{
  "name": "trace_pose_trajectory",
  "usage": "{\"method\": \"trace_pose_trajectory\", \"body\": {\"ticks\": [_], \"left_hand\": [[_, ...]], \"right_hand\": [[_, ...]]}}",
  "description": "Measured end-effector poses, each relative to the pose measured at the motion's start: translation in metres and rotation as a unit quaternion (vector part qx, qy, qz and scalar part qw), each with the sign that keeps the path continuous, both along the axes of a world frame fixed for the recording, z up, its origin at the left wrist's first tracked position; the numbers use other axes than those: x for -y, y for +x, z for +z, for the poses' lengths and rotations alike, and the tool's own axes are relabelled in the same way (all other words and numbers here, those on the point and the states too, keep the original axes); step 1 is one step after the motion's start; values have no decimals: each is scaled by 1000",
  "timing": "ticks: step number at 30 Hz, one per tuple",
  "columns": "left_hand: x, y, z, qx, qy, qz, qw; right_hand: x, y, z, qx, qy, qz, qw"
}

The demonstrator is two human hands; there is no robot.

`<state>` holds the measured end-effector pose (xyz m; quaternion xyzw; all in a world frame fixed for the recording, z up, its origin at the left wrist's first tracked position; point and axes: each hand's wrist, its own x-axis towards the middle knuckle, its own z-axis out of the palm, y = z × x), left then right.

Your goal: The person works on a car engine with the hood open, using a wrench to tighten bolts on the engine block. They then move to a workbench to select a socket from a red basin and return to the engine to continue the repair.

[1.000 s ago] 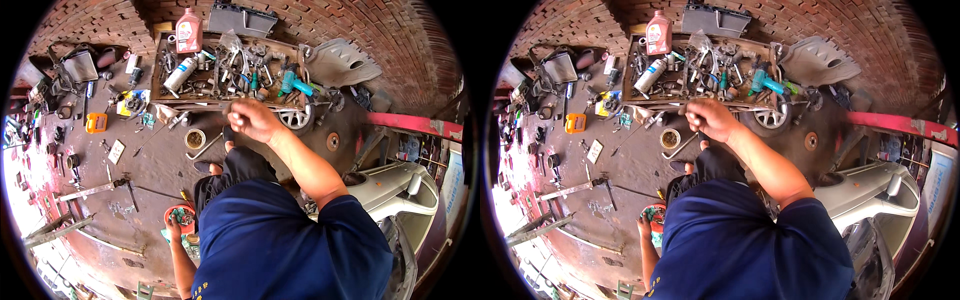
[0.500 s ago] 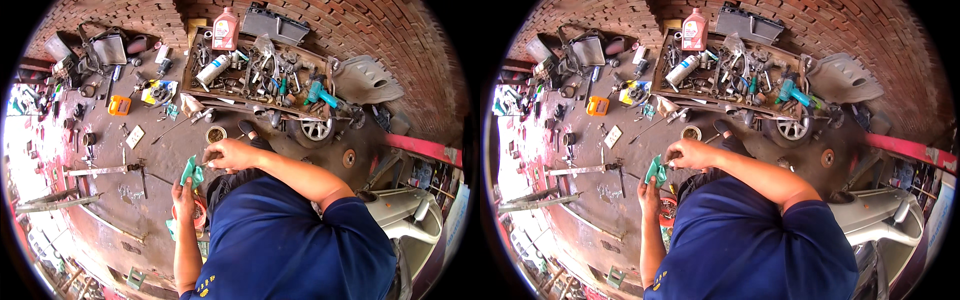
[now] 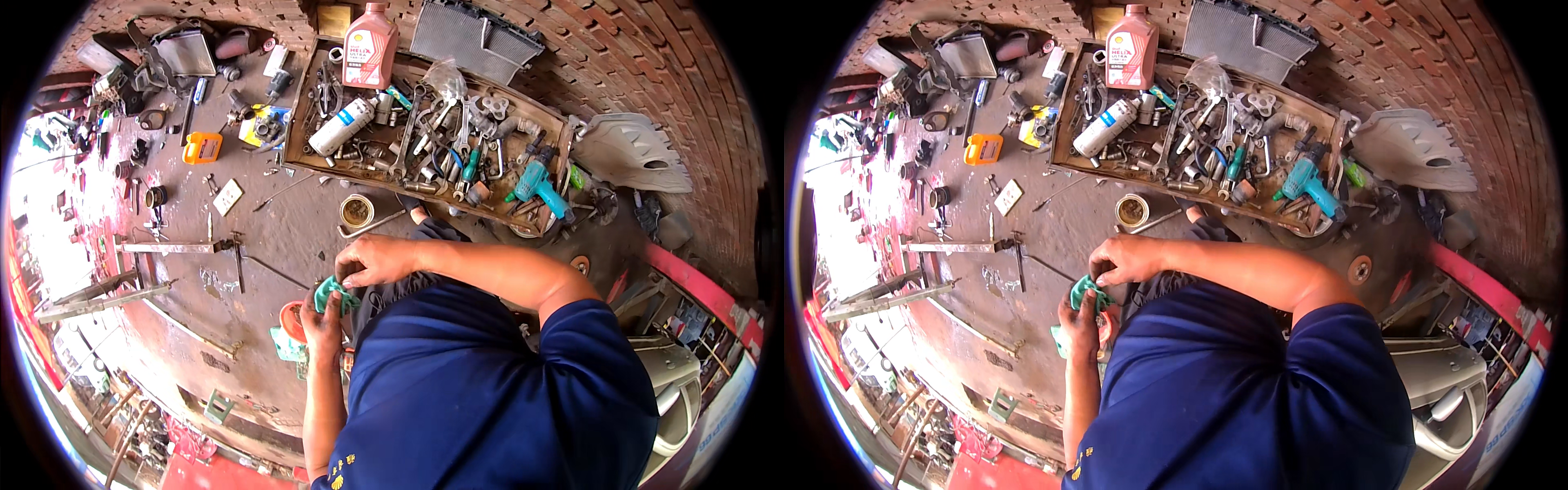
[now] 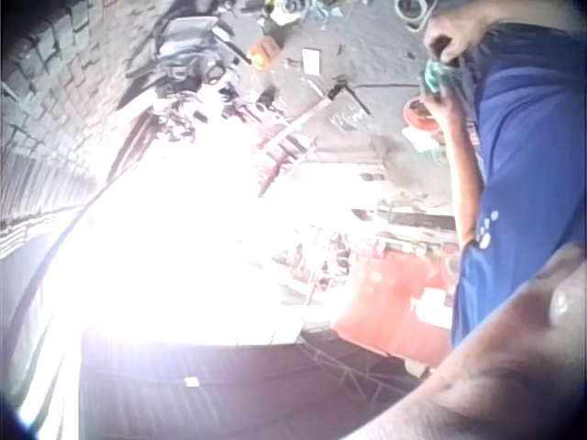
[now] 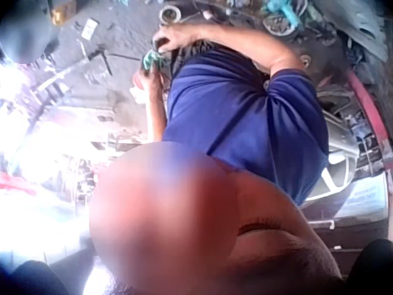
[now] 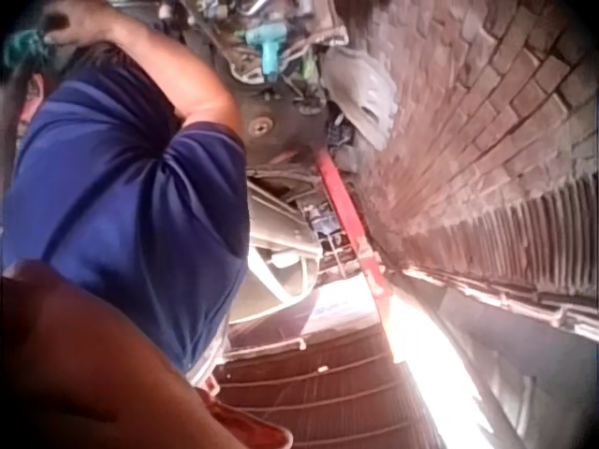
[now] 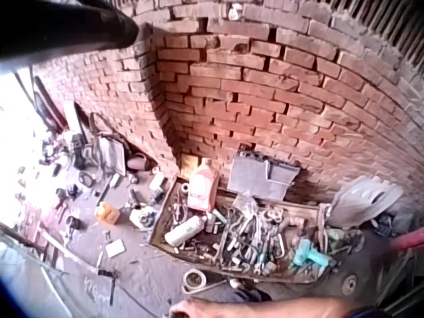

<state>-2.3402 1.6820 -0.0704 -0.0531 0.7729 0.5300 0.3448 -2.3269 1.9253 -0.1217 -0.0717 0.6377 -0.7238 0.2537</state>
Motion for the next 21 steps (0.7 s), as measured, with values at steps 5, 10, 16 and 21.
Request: {"method": "trace_pose_trajectory", "body": {"ticks": [5,10,16,21], "left_hand": [[-7,-7,-51,153,95,368,912],[39,24,-48,42,2,308,950],[135,118,-84,-10,-201,203,958],[151,164,-97,79,-157,298,938]], "right_hand": [[-50,-8,-44,-124,126,-26,984],[-132,-30,-101,-9,354,-230,906],[-154,-91,-105,-169,569,-132,794],[-132,-153,-167,-238,651,-94,715]]}}
